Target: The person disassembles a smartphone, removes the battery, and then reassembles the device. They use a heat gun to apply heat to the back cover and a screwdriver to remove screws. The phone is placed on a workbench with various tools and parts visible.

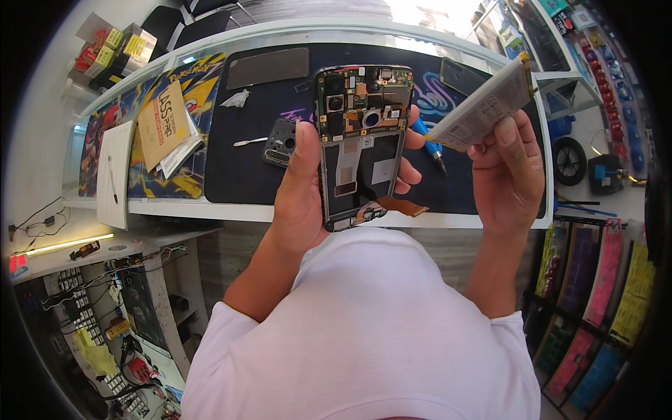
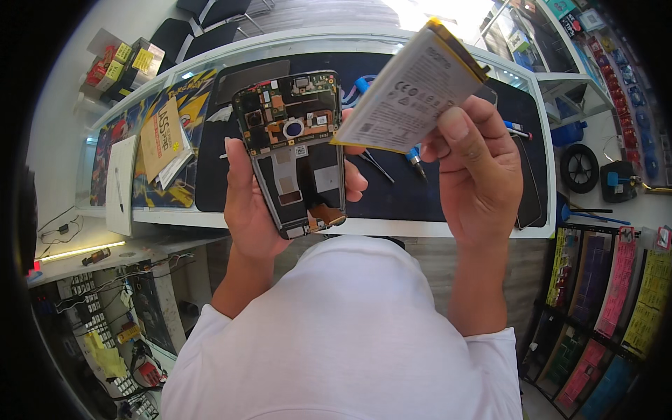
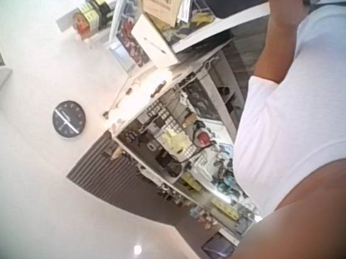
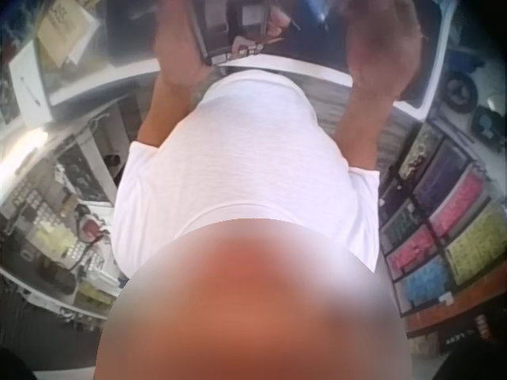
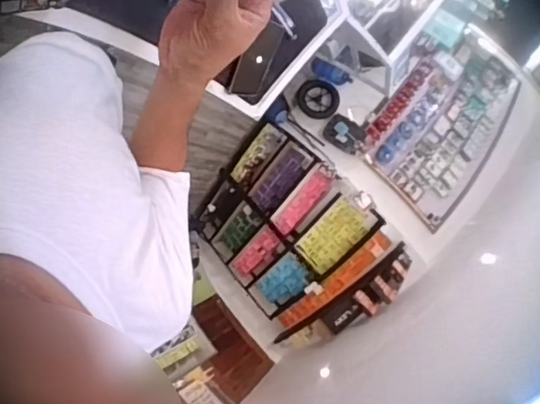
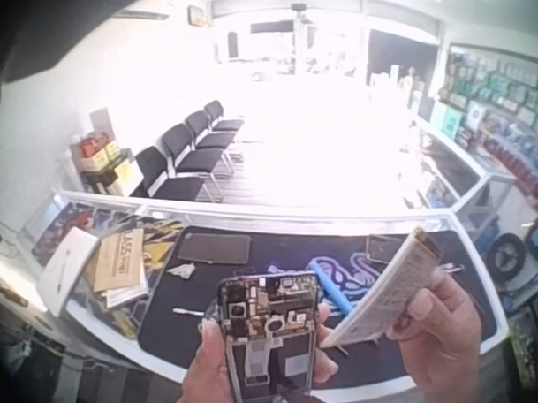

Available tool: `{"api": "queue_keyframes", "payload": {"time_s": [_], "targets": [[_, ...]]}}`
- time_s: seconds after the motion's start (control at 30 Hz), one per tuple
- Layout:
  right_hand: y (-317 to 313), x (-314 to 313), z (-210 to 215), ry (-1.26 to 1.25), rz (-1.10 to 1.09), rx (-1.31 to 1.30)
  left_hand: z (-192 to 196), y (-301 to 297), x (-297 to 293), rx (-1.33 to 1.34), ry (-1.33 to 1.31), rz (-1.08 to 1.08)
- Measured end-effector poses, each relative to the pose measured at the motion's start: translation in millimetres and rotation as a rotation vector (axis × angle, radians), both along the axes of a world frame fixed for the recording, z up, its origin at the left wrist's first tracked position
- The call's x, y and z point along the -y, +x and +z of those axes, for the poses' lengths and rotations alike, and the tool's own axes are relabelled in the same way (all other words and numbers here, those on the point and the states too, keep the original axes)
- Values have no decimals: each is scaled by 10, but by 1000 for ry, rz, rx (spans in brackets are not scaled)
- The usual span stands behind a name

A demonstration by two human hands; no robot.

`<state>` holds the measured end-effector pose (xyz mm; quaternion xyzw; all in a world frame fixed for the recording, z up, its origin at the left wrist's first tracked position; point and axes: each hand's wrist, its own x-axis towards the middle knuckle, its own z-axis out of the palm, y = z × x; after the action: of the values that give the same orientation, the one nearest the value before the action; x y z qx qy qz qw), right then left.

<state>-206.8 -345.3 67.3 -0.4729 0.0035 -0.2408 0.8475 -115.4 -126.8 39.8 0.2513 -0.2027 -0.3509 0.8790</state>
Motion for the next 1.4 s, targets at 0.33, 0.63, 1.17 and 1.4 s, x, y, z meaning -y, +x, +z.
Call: {"api": "queue_keyframes", "payload": {"time_s": [0.33, 0.63, 1.17, 1.4], "targets": [[74, -463, 104, -240, 2, -177, 8, 49, -35, 57, 63, -7], [22, -499, 153, -321, 38, -297, 12, 84, 13, 46, 52, -22], [-31, -467, 154, -360, 84, -378, 73, 56, 55, 26, -41, -36], [-50, -495, 151, -343, 84, -400, 75, 17, 70, 28, 7, 15]]}}
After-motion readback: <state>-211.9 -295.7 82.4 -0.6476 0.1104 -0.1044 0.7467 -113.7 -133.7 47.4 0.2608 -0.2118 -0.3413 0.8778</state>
